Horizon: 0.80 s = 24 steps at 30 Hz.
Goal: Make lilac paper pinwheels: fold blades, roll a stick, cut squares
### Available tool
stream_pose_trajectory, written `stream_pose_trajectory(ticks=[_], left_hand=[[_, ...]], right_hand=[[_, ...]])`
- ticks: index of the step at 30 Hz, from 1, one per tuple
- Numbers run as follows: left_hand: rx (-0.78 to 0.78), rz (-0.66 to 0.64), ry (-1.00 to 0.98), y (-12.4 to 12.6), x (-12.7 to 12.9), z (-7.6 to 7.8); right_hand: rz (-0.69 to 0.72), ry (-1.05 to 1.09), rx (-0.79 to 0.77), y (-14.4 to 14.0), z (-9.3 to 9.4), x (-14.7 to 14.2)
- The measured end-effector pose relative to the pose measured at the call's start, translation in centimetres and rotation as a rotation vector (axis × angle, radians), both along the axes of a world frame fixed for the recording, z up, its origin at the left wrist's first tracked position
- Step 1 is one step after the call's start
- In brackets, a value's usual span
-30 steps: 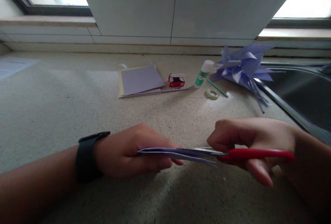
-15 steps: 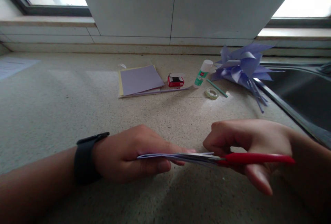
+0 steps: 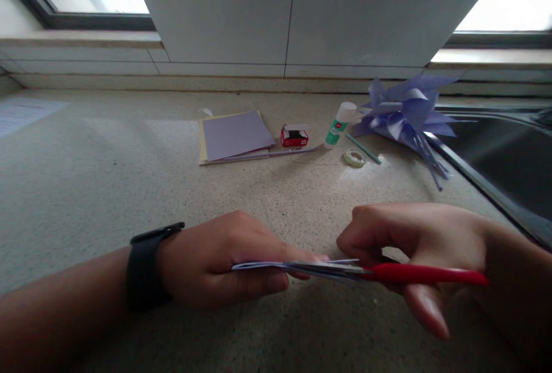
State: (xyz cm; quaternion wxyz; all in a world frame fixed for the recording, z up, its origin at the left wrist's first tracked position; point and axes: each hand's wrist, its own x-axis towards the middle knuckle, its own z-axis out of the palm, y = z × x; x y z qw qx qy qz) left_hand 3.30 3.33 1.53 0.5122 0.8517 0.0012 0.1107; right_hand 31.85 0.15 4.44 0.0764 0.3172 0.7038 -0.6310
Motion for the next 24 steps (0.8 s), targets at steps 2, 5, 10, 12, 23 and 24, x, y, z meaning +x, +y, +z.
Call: stream_pose_trajectory(ticks=[2, 5, 10, 12, 23, 24], left_hand=[[0.005, 0.000, -0.002, 0.0, 0.1, 0.0], [0.007, 0.003, -0.001, 0.0, 0.1, 0.1], [0.023, 0.005, 0.021, 0.0, 0.0, 0.2], [0.017, 0.006, 0.017, 0.0, 0.1, 0.2], [0.031, -0.003, 0.026, 0.0, 0.1, 0.1], [0.030, 0.000, 0.019, 0.1, 0.1, 0.1]], right_hand=[[-0.004, 0.026, 0.001, -0.1, 0.0, 0.0], [-0.002, 0.045, 0.021, -0.1, -0.1, 0.1], [-0.016, -0.041, -0.001, -0.1, 0.5, -0.5], [-0.043, -0.074, -0.043, -0.2, 0.7, -0.8], [-0.061, -0.085, -0.095, -0.2, 0.7, -0.9], [-0.067, -0.078, -0.110, -0.2, 0.8, -0.9]])
